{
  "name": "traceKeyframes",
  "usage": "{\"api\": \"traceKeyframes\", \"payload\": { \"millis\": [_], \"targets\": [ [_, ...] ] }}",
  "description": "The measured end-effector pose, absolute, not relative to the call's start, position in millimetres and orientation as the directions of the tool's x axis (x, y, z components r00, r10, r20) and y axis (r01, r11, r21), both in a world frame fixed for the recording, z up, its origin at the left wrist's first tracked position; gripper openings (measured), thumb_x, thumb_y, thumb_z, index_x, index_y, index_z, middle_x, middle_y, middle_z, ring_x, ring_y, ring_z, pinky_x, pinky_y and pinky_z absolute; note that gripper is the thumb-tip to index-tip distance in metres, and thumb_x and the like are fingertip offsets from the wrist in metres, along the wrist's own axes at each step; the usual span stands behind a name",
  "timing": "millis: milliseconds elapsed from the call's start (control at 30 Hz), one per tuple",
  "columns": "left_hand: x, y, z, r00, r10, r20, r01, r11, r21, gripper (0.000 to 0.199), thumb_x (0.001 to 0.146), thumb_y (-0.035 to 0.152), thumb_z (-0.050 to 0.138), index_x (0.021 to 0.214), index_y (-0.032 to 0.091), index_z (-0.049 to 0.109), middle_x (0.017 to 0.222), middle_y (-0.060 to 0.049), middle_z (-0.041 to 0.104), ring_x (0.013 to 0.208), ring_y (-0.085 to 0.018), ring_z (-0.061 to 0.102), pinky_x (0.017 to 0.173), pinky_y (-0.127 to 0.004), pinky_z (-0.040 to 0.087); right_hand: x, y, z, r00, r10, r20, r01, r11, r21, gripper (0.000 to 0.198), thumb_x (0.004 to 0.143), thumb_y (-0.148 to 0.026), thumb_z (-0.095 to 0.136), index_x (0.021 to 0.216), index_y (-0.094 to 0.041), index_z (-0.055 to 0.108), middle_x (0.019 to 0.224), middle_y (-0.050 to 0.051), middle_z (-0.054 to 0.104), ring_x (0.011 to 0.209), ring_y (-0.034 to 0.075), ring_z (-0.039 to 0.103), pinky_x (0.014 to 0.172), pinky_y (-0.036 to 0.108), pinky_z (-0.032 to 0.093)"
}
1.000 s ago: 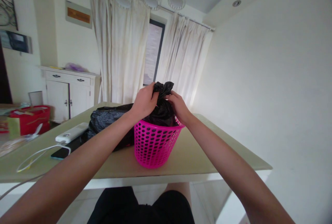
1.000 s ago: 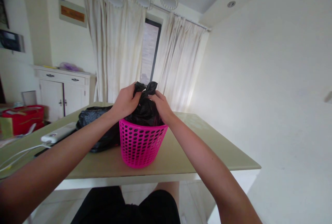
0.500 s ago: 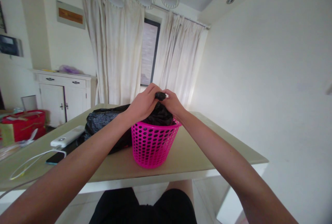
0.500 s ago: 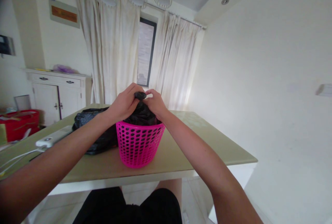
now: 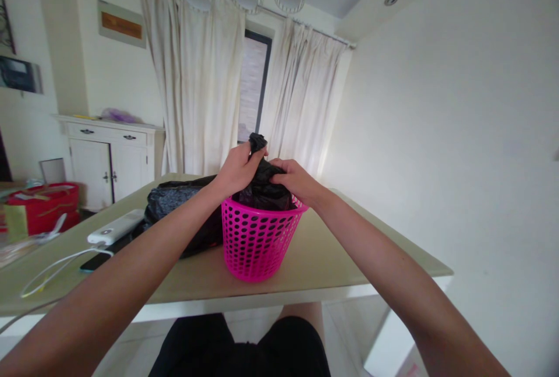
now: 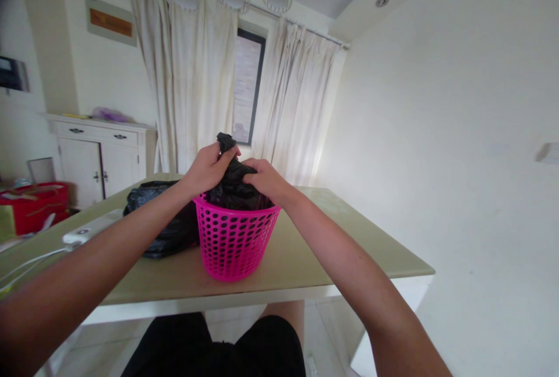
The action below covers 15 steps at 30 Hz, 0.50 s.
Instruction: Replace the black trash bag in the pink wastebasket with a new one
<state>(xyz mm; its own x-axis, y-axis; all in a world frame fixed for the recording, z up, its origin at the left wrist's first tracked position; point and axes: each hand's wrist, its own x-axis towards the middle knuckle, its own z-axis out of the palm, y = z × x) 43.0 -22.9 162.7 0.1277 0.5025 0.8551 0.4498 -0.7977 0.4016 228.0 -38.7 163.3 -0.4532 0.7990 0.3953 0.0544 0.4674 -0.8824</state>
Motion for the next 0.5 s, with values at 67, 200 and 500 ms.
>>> {"api": "traceKeyframes", "payload": {
  "millis": [67, 200, 500],
  "targets": [
    [43, -23, 162, 0.125, 0.515, 0.848, 0.458, -0.788, 0.411, 0.037, 0.103, 0.045, 0.046, 0.097, 0.019, 0.071, 0.096, -0.009, 0.078, 0.091, -0.026, 0.072, 0.087, -0.039, 0.054, 224, -36, 160, -0.441, 0.791, 0.423, 0.012, 0.477, -0.879, 0.027, 0.062, -0.02, 0.077, 0.088, -0.018, 0.072, 0.084, -0.001, 0.073, 0.085, 0.018, 0.067, 0.085, 0.032, 0.054],
    [41, -22, 163, 0.075, 0.561, 0.825, 0.464, -0.751, 0.469, 0.036, 0.101, 0.044, 0.046, 0.097, 0.018, 0.072, 0.092, -0.009, 0.077, 0.089, -0.027, 0.072, 0.083, -0.039, 0.054, 220, -38, 157, -0.361, 0.74, 0.567, 0.233, 0.661, -0.714, 0.034, 0.07, -0.035, 0.086, 0.092, -0.02, 0.065, 0.088, 0.001, 0.069, 0.088, 0.022, 0.064, 0.087, 0.04, 0.054],
    [45, -25, 167, 0.15, 0.613, 0.775, 0.254, -0.782, 0.569, 0.035, 0.097, 0.047, 0.052, 0.088, 0.018, 0.069, 0.086, -0.006, 0.074, 0.085, -0.025, 0.068, 0.077, -0.036, 0.054, 223, -61, 166, -0.462, 0.252, 0.85, 0.444, 0.896, -0.024, 0.019, 0.102, -0.027, 0.062, 0.117, -0.03, 0.074, 0.124, 0.008, 0.065, 0.124, 0.025, 0.06, 0.112, 0.044, 0.046]
  ]
}}
